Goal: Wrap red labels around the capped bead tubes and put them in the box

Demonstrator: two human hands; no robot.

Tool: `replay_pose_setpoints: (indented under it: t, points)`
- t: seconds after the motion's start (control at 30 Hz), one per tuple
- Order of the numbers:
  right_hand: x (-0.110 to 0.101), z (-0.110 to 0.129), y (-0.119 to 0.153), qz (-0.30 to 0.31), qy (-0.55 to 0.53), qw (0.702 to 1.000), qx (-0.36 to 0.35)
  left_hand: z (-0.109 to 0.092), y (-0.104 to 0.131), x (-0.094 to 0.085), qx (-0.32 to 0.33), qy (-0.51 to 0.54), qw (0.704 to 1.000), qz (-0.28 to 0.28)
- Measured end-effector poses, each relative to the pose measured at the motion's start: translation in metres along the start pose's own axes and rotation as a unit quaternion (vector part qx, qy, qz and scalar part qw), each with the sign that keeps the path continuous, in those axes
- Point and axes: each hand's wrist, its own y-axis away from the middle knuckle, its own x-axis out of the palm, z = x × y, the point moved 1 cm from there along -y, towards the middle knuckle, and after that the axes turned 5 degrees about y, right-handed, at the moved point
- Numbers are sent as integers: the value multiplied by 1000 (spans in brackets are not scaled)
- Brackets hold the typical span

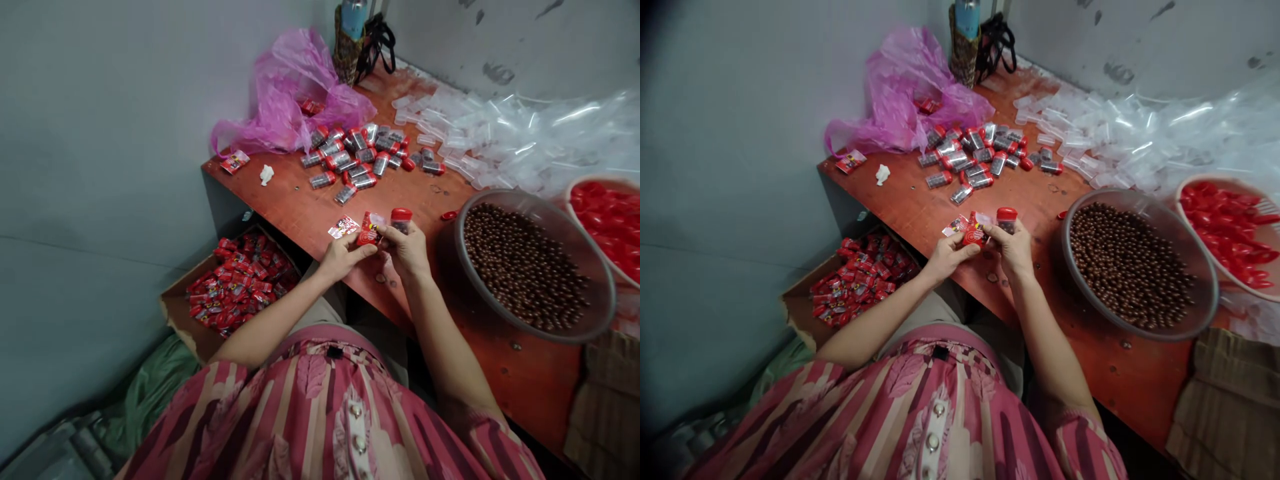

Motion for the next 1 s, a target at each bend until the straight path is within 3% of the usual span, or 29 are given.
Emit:
replay_pose_setpoints:
  t: [0.1, 0.13, 0.2, 0.27, 0.33, 0.4, 0.43, 0.5, 0.6, 0.7, 0.83, 1.0]
  points:
    - [-2, 3, 7, -14, 86, 995, -52, -4, 3, 0, -19, 33, 999, -32]
    - [-5, 7, 9, -25, 137, 986, -90, -9, 4, -3, -14, -9, 999, -27]
    - [-13, 18, 12, -19, 235, 957, -169, -20, 6, -11, 2, -148, 988, 34]
    - [-19, 30, 14, 64, 301, 930, -203, -33, 6, -20, 1, -260, 957, 130]
    - [-20, 38, 15, 191, 332, 905, -184, -45, 4, -26, 4, -307, 926, 218]
    - [-17, 39, 16, 267, 330, 893, -147, -52, 2, -29, 9, -310, 914, 261]
    - [-14, 37, 16, 273, 314, 900, -131, -53, 1, -30, 8, -298, 919, 260]
    - [-8, 29, 18, 232, 248, 935, -105, -51, 1, -31, -5, -237, 948, 211]
    - [-2, 11, 21, 116, 112, 985, -64, -36, 9, -27, -40, -18, 996, 81]
    - [4, -6, 26, 36, 11, 999, -23, -13, 22, -17, -69, 161, 984, 1]
    - [13, -18, 34, 27, -60, 998, 5, 3, 30, -6, -65, 182, 978, -84]
    - [17, -21, 39, 40, -111, 992, 37, -2, 27, -4, -77, 190, 971, -121]
